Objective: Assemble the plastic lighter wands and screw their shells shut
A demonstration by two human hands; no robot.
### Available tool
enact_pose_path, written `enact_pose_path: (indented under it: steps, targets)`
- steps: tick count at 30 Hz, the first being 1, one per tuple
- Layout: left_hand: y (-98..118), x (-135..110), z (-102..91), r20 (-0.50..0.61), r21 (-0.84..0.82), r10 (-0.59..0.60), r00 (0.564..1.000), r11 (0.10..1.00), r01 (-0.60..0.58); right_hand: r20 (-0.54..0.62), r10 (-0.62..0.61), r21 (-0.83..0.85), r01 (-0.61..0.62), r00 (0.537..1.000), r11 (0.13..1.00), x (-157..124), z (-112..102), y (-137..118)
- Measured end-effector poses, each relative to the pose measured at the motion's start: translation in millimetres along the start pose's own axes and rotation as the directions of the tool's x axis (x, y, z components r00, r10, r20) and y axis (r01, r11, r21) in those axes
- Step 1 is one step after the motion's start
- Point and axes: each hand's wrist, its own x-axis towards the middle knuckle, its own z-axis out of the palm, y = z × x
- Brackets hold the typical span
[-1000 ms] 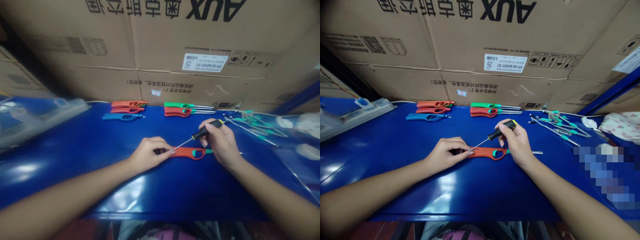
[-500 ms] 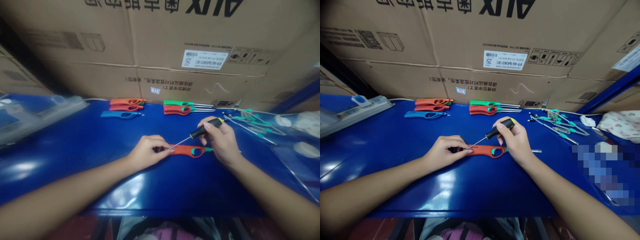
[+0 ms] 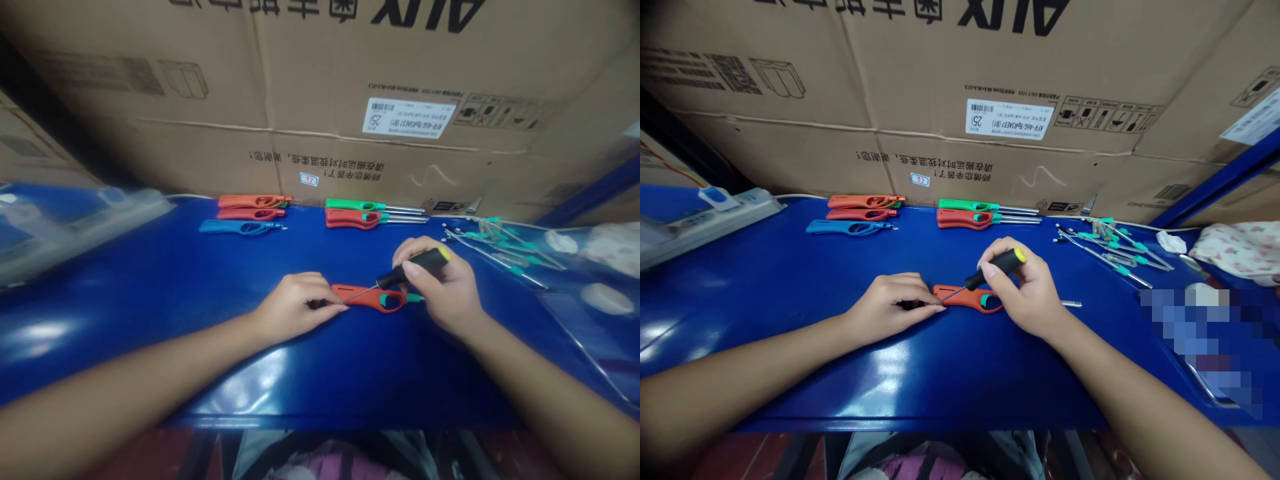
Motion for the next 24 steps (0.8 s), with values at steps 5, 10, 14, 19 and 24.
enact_pose_path:
  steps: [5, 10, 14, 19, 24]
  targets:
    - [1, 2, -0.9, -0.036, -0.013, -0.006, 0.999, 1.0, 0.005, 0.088, 0.033, 0.232, -0.053, 0.996, 0.971, -5, 5, -10]
    - [0, 3, -1.3, -0.064, -0.044, -0.005, 0.998, 0.999, 0.002, 0.084, 0.038, 0.248, -0.058, 0.996, 0.967, -7, 10, -14]
    - [0, 4, -2.0, -0.049, -0.053, 0.006, 0.999, 0.999, -0.009, 0.099, 0.015, 0.231, -0.037, 0.995, 0.972, -5, 9, -13]
    - [-1, 6, -1.8, -0.003, 0.027, -0.056, 0.998, 0.998, 0.056, 0.056, -0.124, 0.091, 0.119, 0.991, 0.989, -3, 8, -9]
    - [-4, 4, 2.1, 0.123, 0.046, -0.149, 0.981, 0.988, 0.145, -0.041, -0.244, -0.048, 0.242, 0.969, 0.969, 4, 7, -14]
